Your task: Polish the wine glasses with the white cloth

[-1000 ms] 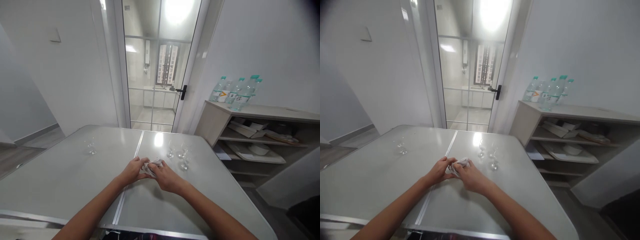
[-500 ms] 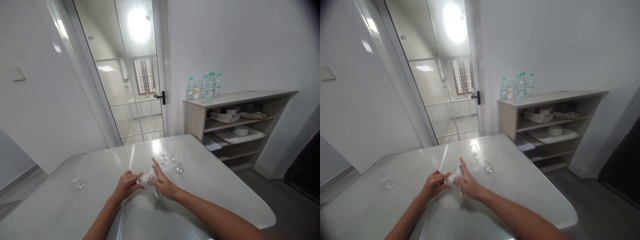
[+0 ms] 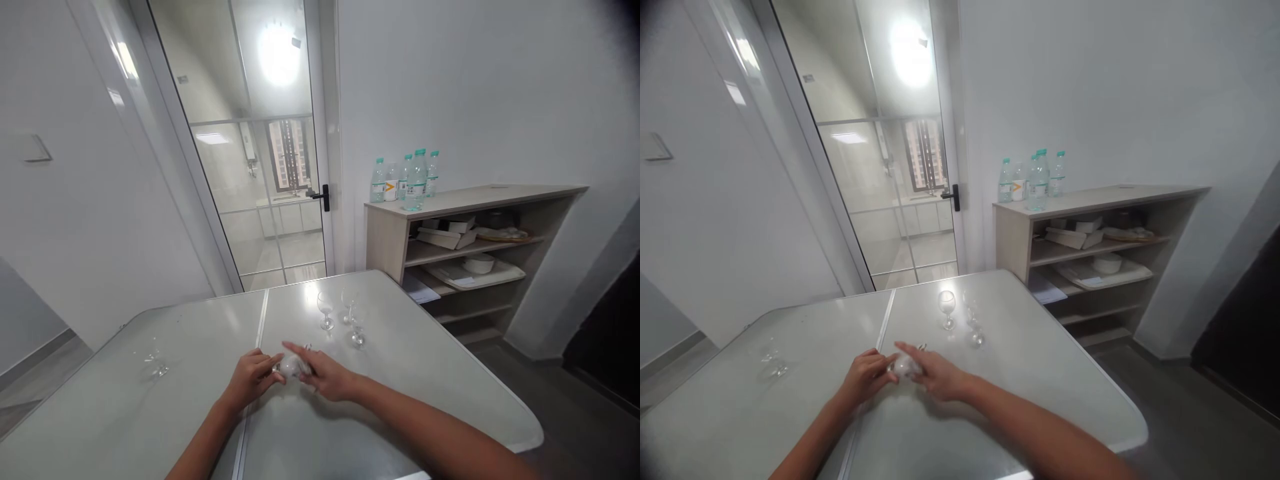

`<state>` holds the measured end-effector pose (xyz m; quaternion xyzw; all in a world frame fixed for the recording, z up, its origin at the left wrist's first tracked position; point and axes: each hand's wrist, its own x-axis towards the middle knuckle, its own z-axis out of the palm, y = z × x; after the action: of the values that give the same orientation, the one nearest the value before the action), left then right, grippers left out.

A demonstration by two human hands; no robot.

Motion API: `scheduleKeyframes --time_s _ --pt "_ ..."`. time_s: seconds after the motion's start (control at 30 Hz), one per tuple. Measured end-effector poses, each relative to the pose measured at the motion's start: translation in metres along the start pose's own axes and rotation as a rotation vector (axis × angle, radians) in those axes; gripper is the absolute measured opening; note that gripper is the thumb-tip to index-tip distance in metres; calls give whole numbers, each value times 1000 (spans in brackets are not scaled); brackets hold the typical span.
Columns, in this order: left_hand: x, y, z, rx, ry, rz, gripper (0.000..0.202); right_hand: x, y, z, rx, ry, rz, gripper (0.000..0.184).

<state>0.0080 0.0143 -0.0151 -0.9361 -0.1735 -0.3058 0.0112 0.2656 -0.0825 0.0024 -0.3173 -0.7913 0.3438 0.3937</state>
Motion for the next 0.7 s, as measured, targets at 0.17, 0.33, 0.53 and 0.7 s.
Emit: scheduleKeyframes --time_s 0.17,0.33,0.53,0.7 --pt "4 6 -2 31 37 -5 31 -1 -1 -15 545 -18 277 97" --pt "2 12 -4 -104 21 -44 29 -3 -10 -43 275 -359 138 110" --pt "0 9 4 -29 86 9 33 2 8 -26 -173 -338 99 88" --pt "1 8 5 45 178 104 32 5 14 -2 103 57 178 66"
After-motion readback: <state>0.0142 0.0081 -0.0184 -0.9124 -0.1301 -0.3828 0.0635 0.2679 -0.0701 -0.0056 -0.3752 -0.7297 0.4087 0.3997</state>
